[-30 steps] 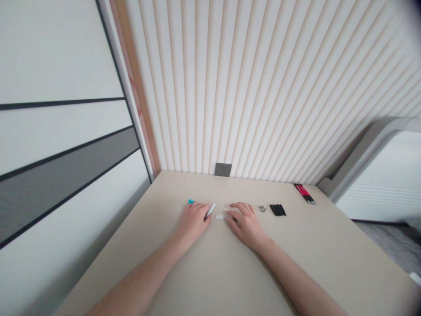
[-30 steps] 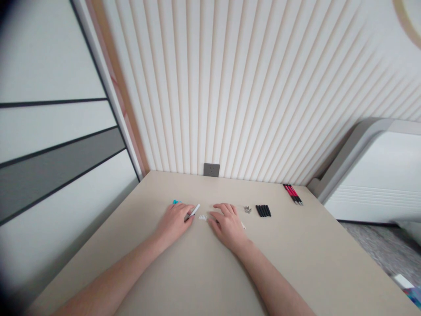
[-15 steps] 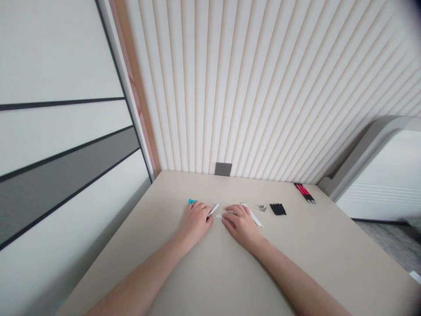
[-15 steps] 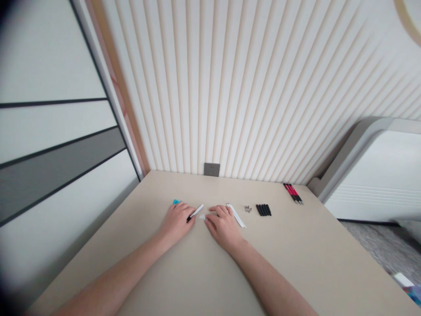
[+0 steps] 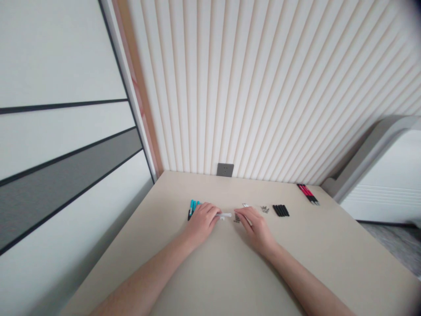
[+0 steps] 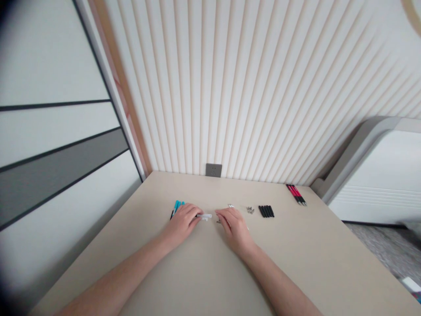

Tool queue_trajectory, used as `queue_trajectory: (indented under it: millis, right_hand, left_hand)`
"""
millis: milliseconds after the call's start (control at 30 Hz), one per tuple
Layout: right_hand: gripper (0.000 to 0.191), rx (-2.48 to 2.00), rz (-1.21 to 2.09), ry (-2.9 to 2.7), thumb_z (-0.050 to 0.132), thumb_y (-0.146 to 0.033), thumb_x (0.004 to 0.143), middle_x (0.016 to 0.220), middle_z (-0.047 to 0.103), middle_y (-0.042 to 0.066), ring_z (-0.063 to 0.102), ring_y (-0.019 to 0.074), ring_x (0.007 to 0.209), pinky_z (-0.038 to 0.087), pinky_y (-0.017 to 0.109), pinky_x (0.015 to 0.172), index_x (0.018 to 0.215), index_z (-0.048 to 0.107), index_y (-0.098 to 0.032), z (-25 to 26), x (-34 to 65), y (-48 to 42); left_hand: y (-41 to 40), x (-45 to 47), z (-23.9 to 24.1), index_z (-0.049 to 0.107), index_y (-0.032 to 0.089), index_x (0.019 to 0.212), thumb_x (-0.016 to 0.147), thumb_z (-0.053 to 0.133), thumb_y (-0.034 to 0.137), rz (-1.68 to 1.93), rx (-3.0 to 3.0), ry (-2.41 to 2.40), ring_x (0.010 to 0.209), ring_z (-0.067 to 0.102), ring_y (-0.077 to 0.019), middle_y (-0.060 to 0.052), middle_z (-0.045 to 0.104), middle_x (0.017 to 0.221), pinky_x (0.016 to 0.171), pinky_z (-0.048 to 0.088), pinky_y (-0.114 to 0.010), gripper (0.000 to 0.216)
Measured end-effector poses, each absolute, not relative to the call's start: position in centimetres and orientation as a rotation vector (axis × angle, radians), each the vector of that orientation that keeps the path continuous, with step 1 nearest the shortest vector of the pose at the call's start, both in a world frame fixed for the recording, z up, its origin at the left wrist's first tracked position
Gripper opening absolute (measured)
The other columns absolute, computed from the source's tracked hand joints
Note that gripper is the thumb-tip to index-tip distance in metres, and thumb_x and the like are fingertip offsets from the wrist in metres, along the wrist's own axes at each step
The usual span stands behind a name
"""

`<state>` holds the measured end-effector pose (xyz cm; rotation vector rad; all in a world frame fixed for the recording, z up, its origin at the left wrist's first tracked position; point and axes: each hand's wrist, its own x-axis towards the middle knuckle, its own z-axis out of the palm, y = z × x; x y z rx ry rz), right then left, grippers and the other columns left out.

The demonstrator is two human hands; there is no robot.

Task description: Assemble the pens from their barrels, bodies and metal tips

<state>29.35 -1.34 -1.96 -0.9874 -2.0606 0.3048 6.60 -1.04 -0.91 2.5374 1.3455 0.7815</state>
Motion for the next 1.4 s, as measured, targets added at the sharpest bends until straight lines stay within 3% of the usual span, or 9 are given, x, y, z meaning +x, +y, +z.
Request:
queue_trajectory:
  millis: [733,1033,1400]
  right_hand:
    - [0.022,-0.868,0.209,-2.140,0.048,-0.019,0.096,0.090,0.072,0.007,0.064,0.0193,0.082,0.050,0.037,0.079,0.109,0.065,-0.023,-1.9,29.5,-1.3]
    - [0.021,-0.867,0.146,-2.193,0.051,-0.026,0.096,0.087,0.071,0.006,0.065,0.0197,0.082,0.050,0.036,0.079,0.111,0.065,-0.023,-1.5,29.6,-1.6]
    - [0.018,-1.446,-0.113,-2.142,0.053,-0.023,0.092,0.084,0.071,0.008,0.063,0.0240,0.081,0.048,0.037,0.077,0.092,0.070,-0.022,-2.9,33.0,0.5]
  left_hand:
    - [-1.0,6.5,-0.9,0.063,0.022,0.103,0.097,0.049,0.022,0.759,2.567,1.260,0.099,0.056,-0.0217,-0.005,0.065,0.099,0.089,0.043,-0.036,0.016]
    - [-1.1,6.6,-0.9,0.063,0.022,0.104,0.096,0.049,0.021,0.752,2.579,1.184,0.100,0.058,-0.0221,-0.005,0.067,0.100,0.092,0.043,-0.038,0.016]
    - [-1.3,6.6,-0.9,0.059,0.021,0.103,0.096,0.050,0.020,0.838,2.517,1.169,0.099,0.061,-0.0198,-0.003,0.069,0.100,0.092,0.041,-0.036,0.011]
